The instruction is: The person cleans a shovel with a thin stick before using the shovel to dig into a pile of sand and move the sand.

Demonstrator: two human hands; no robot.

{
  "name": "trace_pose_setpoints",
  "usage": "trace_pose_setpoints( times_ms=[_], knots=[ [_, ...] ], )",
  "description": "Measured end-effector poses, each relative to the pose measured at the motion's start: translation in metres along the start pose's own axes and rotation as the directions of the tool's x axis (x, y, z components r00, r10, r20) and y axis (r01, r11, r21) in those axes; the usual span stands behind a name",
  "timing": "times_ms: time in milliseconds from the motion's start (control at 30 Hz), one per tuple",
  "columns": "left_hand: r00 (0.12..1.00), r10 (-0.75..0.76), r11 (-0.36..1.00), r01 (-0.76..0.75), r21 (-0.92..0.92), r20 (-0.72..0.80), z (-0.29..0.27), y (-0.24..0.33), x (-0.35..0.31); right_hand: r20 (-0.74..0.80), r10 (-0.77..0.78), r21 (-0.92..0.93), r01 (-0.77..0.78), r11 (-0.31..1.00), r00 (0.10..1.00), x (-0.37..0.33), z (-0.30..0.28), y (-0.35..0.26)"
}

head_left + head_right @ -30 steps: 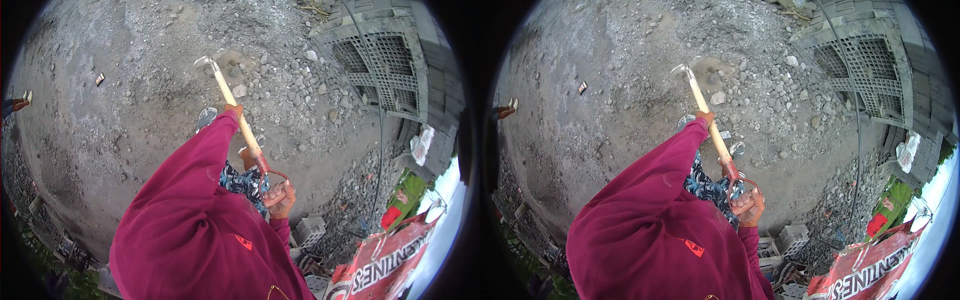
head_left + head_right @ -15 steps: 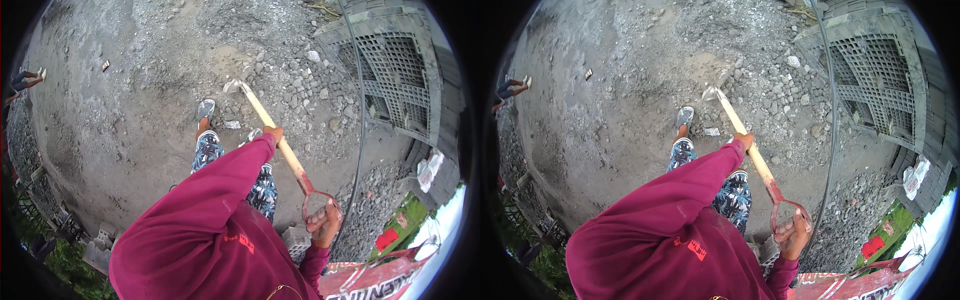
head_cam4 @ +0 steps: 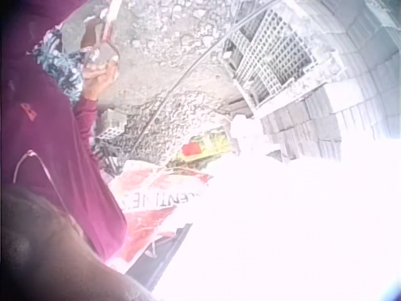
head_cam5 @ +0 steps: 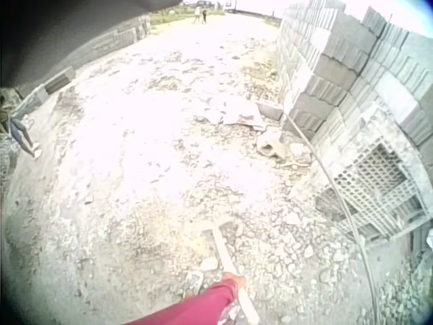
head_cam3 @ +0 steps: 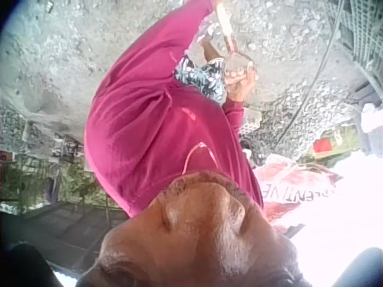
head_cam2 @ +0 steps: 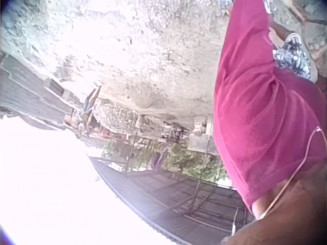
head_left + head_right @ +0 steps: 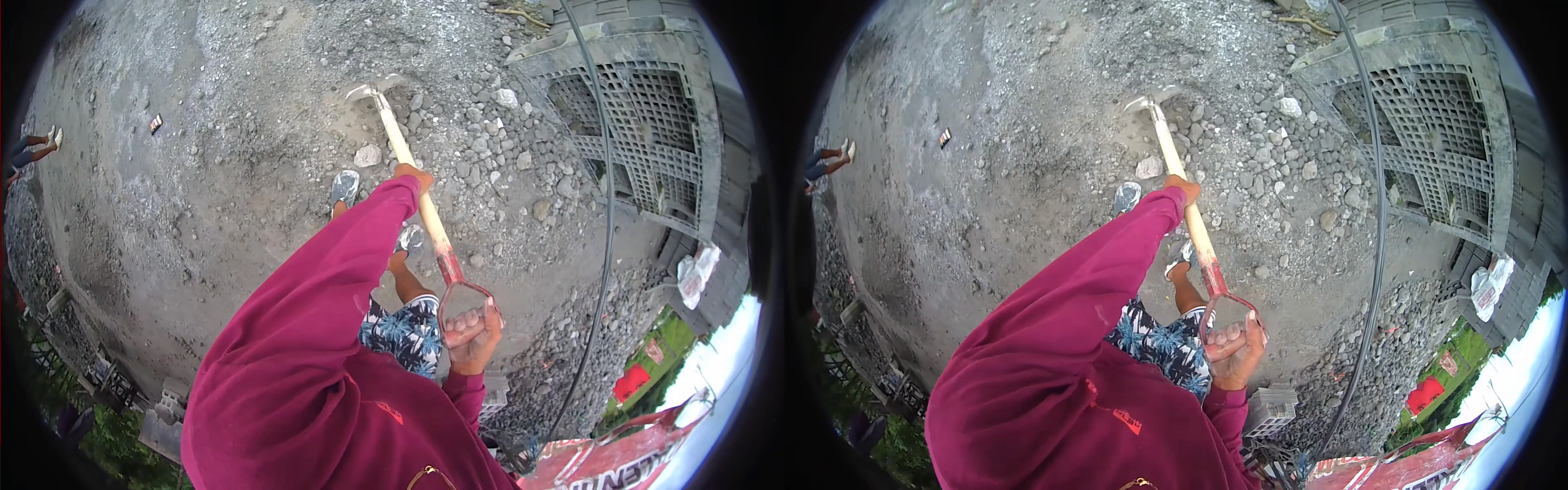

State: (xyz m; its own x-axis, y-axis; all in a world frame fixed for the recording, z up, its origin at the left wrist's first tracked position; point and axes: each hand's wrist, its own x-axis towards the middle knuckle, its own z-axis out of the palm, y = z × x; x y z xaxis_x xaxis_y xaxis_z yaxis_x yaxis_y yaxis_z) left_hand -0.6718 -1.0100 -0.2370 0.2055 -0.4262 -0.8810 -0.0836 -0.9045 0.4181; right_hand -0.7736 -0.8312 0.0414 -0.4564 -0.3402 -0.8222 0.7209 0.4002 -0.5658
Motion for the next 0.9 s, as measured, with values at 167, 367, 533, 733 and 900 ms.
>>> trace_pose_setpoints(
  times_ms=[167,367,533,733,900],
  knots=[
    [1.0,0.002,0.983,0.003,0.186,-0.023,0.07,-0.08,-0.015,-0.132,-0.072,-0.055,0.065,0.996,0.989,-0.021,-0.052,-0.02],
    [0.938,-0.177,0.978,0.202,-0.053,0.297,0.07,-0.066,-0.082,-0.11,-0.311,-0.321,0.262,0.91,0.944,-0.083,-0.047,-0.043],
    [0.916,-0.192,0.97,0.231,-0.071,0.352,0.056,-0.047,-0.137,0.121,-0.238,-0.267,0.262,0.927,0.964,-0.116,-0.065,-0.069],
    [0.999,-0.009,0.995,0.005,0.095,0.042,0.049,-0.064,-0.045,0.042,-0.034,-0.002,0.034,0.999,0.999,-0.056,-0.064,-0.018],
    [0.995,0.014,0.936,-0.049,0.349,0.102,0.046,-0.049,0.0,-0.052,0.094,0.062,-0.091,0.994,0.994,0.005,-0.059,0.0]
  ],
)
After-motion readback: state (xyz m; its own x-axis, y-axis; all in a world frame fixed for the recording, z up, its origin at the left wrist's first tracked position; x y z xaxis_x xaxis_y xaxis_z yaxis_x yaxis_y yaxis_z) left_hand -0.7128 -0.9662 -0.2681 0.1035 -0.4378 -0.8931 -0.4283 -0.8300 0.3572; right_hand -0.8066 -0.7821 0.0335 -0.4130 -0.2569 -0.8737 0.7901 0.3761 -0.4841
